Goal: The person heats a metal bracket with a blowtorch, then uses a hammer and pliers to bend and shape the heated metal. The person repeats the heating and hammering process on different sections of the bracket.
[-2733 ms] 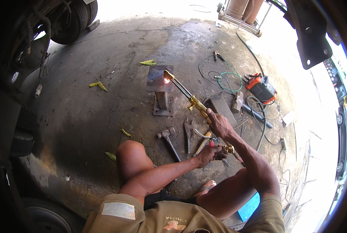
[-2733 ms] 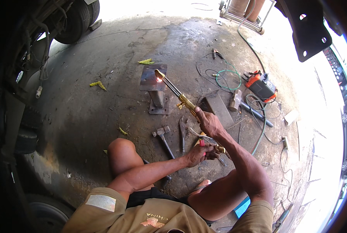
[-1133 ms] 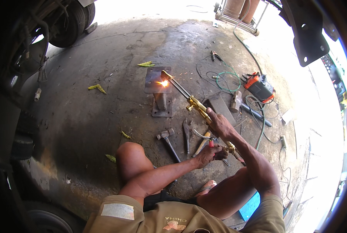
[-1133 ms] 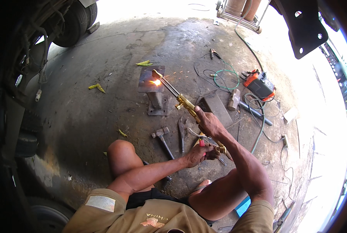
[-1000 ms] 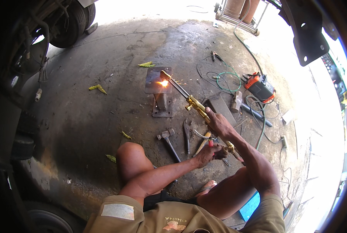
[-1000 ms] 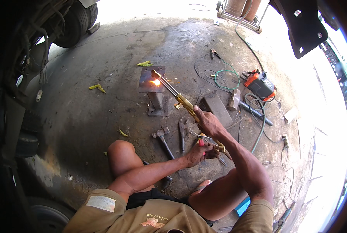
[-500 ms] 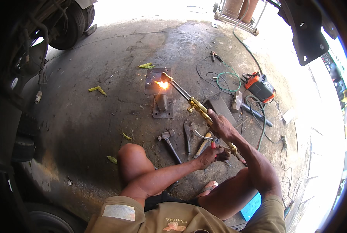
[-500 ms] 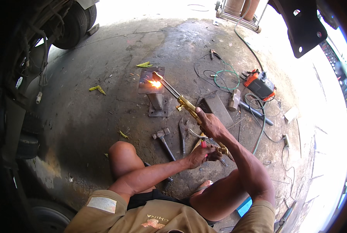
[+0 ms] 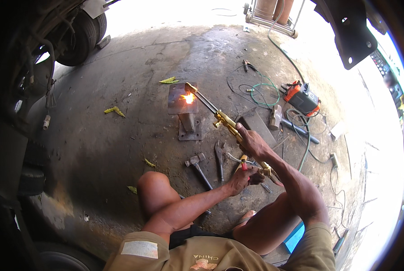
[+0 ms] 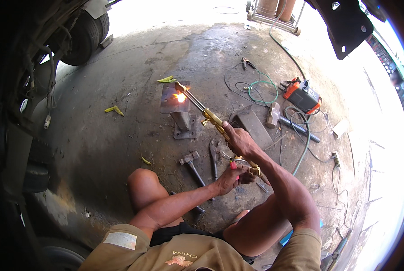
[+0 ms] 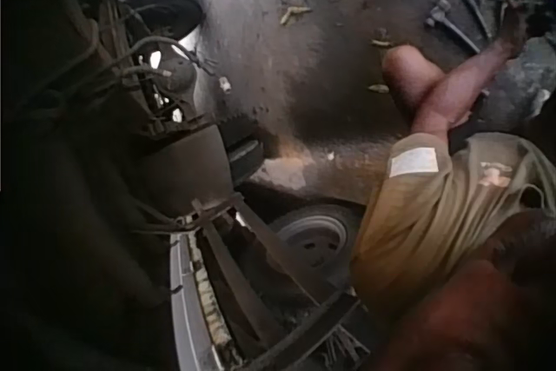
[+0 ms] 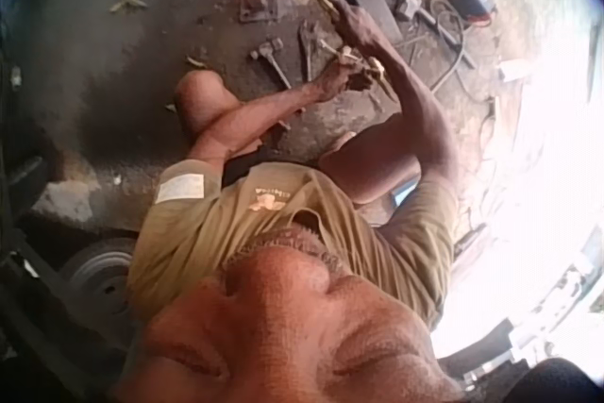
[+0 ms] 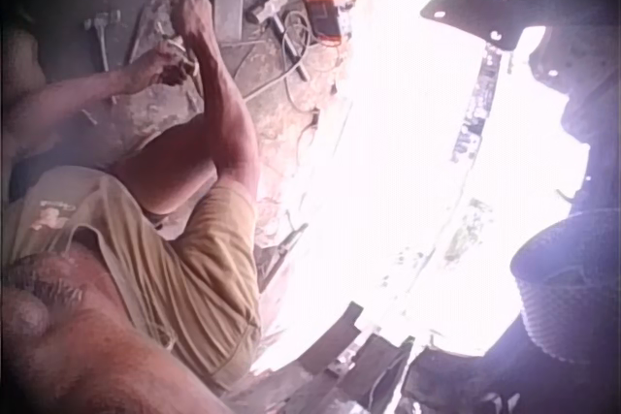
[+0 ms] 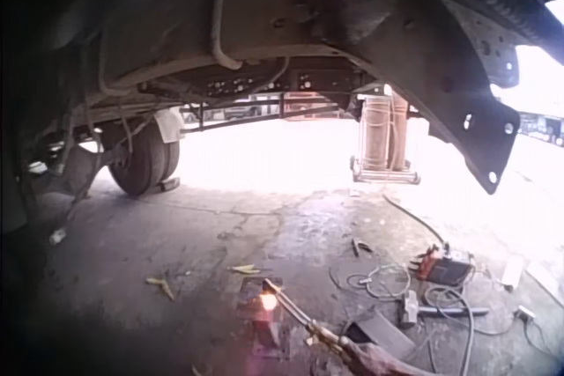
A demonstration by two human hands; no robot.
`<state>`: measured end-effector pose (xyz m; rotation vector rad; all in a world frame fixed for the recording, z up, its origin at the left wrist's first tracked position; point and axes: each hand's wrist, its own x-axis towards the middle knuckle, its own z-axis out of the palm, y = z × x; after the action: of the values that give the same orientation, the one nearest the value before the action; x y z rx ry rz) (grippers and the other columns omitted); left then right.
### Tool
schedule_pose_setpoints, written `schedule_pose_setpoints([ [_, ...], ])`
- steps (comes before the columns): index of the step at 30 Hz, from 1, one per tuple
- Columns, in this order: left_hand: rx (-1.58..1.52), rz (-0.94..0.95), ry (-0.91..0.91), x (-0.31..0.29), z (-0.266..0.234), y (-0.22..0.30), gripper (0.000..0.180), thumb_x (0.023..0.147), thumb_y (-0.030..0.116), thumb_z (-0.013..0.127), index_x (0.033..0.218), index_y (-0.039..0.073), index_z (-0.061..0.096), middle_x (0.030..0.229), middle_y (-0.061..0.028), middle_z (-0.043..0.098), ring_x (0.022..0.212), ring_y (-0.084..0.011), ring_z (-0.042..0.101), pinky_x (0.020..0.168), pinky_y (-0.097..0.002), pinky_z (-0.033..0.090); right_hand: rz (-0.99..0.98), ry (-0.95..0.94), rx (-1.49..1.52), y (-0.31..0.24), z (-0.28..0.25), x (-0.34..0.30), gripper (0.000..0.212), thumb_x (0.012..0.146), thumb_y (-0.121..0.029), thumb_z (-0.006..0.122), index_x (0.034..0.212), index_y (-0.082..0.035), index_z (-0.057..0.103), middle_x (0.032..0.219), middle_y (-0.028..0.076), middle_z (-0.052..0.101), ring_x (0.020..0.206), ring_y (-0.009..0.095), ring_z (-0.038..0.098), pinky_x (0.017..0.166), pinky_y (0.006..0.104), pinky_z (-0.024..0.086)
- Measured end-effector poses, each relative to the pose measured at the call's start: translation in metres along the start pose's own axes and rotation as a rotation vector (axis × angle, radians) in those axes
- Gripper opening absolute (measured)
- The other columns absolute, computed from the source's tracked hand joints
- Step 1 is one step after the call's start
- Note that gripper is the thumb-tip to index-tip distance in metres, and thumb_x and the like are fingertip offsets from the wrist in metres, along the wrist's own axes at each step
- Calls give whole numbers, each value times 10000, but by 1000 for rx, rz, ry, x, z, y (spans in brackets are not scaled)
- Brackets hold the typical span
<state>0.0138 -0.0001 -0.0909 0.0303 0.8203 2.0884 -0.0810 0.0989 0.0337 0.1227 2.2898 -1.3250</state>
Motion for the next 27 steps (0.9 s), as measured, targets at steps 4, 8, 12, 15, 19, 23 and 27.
schedule_pose_setpoints([
  [4, -11, 2, 2, 0, 2, 3, 351, 1038, 283, 545, 1270, 21, 574, 1126, -113, 706, 997, -190, 701, 917, -337, 560, 4, 14, -8, -1, 0, 1, 861, 924, -814, 325, 780, -6, 585, 648, 48, 523, 590, 158, 507, 537, 350, 400],
  [8, 4, 3, 22, -2, 4, 6, 343, 1032, 277, 551, 1267, 29, 568, 1108, -112, 709, 989, -197, 702, 904, -339, 563, 4, 16, 4, -2, 2, 2, 854, 925, -808, 340, 789, -4, 594, 653, 48, 532, 594, 157, 516, 540, 349, 409],
  [12, 10, 4, 13, -3, 6, 10, 355, 1026, 296, 557, 1266, 34, 562, 1096, -113, 709, 982, -201, 702, 898, -346, 566, 12, 28, 16, 0, 2, 4, 852, 923, -809, 345, 788, -6, 595, 651, 46, 536, 591, 158, 521, 539, 351, 417],
  [15, -8, -9, 17, -5, 3, 9, 379, 1022, 324, 560, 1268, 36, 559, 1081, -120, 711, 969, -205, 706, 888, -354, 569, 16, 29, 21, -2, 5, 4, 854, 921, -811, 348, 786, -6, 598, 647, 47, 535, 589, 158, 524, 538, 350, 423],
  [19, -45, -75, 29, -6, 8, 10, 421, 1018, 378, 557, 1258, 33, 574, 1043, -133, 718, 936, -220, 717, 867, -363, 573, 27, 33, 21, -1, 4, 5, 859, 920, -816, 337, 786, -9, 602, 648, 45, 535, 595, 158, 515, 543, 361, 412],
  [23, -31, -142, 35, -5, 5, 8, 446, 1015, 416, 553, 1232, 29, 599, 1011, -141, 723, 896, -236, 724, 840, -367, 578, 15, 32, 3, 3, 3, 7, 872, 914, -828, 327, 790, -10, 603, 651, 42, 534, 600, 157, 503, 548, 371, 399],
  [27, -22, -155, 46, -5, 5, 9, 447, 1015, 419, 554, 1208, 18, 603, 992, -143, 721, 871, -242, 724, 810, -374, 584, 21, 16, 1, -2, 2, 3, 889, 905, -842, 322, 790, -7, 604, 656, 42, 530, 602, 158, 500, 549, 371, 401],
])
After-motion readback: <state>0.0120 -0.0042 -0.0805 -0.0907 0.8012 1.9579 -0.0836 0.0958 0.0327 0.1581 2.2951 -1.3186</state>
